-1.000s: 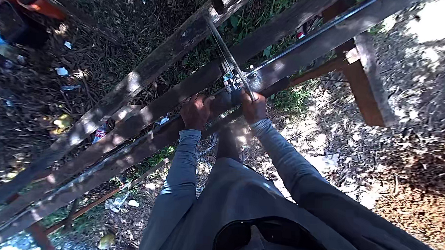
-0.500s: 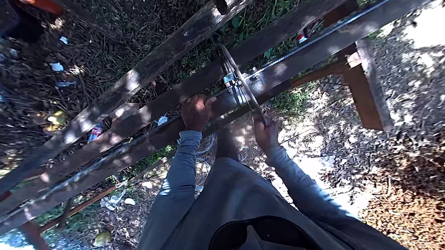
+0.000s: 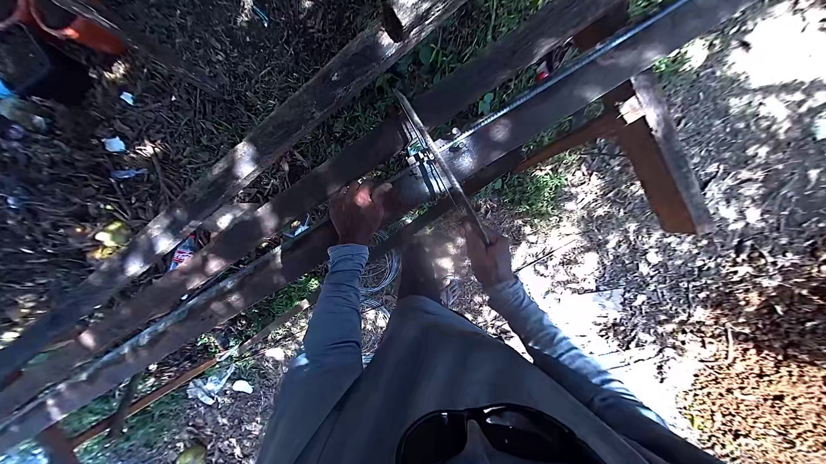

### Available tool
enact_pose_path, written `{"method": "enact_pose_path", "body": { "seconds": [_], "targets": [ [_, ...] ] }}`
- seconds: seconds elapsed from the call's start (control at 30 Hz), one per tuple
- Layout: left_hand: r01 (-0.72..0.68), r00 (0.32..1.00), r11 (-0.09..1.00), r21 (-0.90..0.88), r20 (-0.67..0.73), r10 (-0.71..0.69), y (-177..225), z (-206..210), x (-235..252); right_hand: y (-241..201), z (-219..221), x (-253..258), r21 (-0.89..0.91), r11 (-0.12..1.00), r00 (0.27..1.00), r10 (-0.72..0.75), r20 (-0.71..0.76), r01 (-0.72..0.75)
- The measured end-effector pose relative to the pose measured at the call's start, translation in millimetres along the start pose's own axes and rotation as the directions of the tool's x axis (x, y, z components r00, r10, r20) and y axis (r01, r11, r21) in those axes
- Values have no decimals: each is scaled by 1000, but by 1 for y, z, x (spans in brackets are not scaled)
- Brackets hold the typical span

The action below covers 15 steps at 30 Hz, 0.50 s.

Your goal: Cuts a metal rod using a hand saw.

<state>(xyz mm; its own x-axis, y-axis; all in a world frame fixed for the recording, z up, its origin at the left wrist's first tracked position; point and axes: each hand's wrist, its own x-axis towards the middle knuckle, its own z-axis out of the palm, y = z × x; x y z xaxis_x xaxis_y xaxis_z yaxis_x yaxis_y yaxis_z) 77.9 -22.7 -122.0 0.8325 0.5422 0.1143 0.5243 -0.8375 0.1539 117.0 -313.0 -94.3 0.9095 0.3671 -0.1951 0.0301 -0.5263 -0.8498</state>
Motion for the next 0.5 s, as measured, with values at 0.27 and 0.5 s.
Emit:
{"method": "enact_pose_path", "body": {
  "seconds": [0.27,0.5],
  "targets": [
    [28,998,999,-22,50,-27,2,-3,2,-41,5,31,-54,995,997,82,12,-81],
    [16,999,1000,-9,52,-16,2,-6,0,-32,21,50,-8,1000,1000,-8,14,8]
  ]
}}
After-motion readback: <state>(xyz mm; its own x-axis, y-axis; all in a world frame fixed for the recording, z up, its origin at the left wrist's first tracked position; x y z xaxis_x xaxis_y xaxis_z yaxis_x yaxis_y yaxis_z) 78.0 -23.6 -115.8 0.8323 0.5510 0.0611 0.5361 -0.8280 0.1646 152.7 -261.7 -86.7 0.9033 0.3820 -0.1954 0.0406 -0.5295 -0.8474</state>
